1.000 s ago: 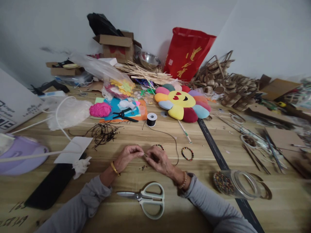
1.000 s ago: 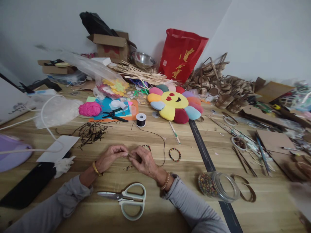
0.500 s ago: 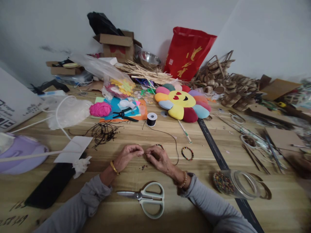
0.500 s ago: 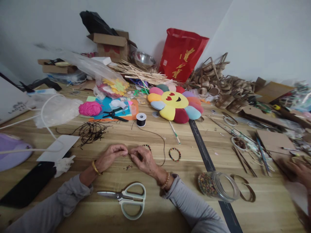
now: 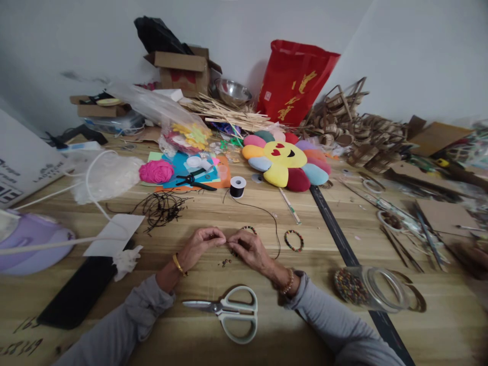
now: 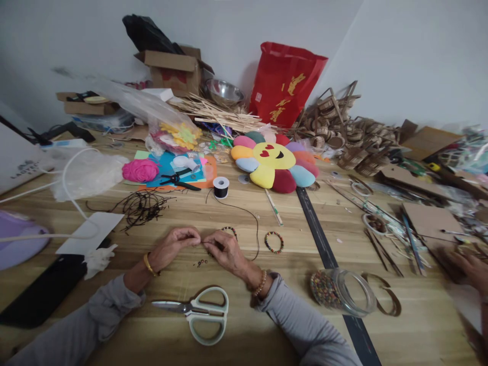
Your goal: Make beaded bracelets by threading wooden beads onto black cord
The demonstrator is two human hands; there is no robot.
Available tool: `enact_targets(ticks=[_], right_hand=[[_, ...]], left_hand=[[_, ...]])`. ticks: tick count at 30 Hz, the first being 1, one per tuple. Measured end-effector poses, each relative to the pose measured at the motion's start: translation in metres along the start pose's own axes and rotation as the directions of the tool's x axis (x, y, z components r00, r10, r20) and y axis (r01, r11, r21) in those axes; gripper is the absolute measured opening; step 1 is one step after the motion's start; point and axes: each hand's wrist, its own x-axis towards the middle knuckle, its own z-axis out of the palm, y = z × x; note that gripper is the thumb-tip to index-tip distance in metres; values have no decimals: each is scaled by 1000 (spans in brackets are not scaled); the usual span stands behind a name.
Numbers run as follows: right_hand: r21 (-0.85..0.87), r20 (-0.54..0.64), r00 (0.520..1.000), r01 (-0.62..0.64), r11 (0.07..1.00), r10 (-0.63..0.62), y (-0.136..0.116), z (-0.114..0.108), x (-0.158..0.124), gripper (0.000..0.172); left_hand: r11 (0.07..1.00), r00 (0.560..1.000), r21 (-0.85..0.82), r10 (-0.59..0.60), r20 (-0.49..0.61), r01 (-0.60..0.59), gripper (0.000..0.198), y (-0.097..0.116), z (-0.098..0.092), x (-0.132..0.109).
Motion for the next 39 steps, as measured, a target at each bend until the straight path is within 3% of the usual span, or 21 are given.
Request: enact_targets(ticks=[6,15,21,31,35,39], right_hand=[[-9,-18,1000,13,1000,-13,0,-1,0,24],[-63,-12,999,52,997,-53,2,2,-1,23],[-69,-7,998,54,996,-55,3,2,-1,22],[-3,-13,1000,21,1000,-21,-1,0,-2,21],[93,-125,986,-96,991,108,-6,-5,-1,31],[195,-298,931,-155,968,210,-4,-7,2,35]], left_hand=[[998,999,-44,-34,6,34,21,1,4,0],[997,1000,70,7,19,-8,20,3,4,0],[999,1000,32,-3,10,3,20,2,5,0],[1000,1000,24,16,15,-17,17,0,5,1],[1000,1000,-7,-13,-21,13,18,4,3,0],[999,998,-49,-25,-58,22,20,4,2,0]])
